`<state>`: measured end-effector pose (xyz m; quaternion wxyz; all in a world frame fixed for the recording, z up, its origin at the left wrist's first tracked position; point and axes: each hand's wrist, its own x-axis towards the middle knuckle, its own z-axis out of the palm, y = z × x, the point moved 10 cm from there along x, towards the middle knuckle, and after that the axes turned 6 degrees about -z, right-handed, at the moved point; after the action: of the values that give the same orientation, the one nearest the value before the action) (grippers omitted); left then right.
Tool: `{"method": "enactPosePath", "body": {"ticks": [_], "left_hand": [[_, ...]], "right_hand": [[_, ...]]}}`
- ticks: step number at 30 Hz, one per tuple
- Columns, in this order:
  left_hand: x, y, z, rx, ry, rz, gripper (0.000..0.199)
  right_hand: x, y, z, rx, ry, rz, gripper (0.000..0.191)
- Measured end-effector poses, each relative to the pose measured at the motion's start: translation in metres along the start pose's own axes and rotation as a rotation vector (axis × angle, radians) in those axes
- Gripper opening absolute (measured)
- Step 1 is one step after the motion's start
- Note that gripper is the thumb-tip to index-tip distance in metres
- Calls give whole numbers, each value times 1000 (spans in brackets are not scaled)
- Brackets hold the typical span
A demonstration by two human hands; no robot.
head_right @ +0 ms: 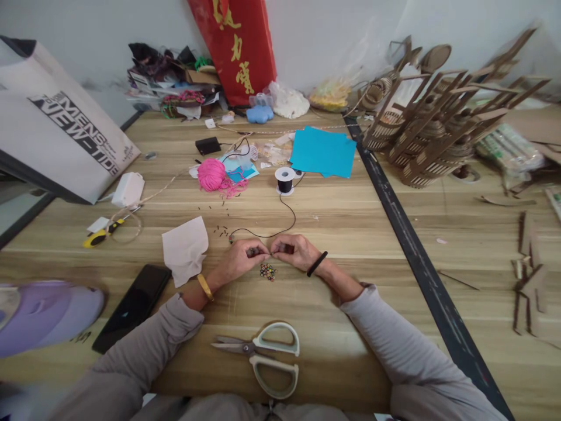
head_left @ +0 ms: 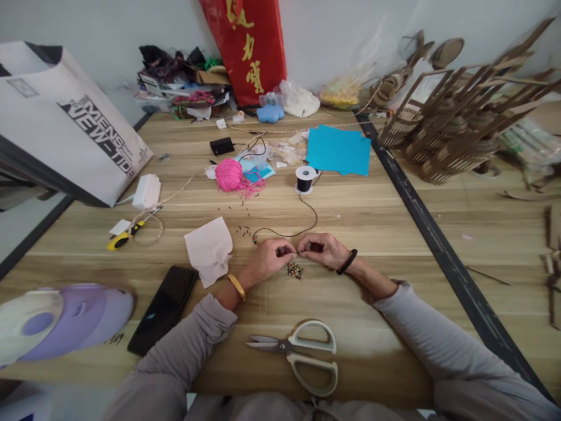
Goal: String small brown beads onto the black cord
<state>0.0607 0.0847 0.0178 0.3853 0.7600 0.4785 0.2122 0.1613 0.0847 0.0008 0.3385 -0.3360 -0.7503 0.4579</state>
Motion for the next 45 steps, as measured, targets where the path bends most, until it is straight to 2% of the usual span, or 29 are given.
{"method": "enactPosePath", "body": {"ticks": [17, 29, 38, 45], "left_hand": [[1, -1, 0, -7, 16, -4, 3], [1, -7, 2, -74, -20, -53, 8], [3, -13, 2, -143, -5, -32, 9], [3, -11, 2, -117, -10, -11, 11]], "right_hand": [[-1, 0, 0, -32, 0, 11, 18], [-1, 2, 1, -41, -4, 23, 19], [0, -2, 0, -60, -8, 29, 21], [-1, 0, 1, -63, -16, 42, 21]]}}
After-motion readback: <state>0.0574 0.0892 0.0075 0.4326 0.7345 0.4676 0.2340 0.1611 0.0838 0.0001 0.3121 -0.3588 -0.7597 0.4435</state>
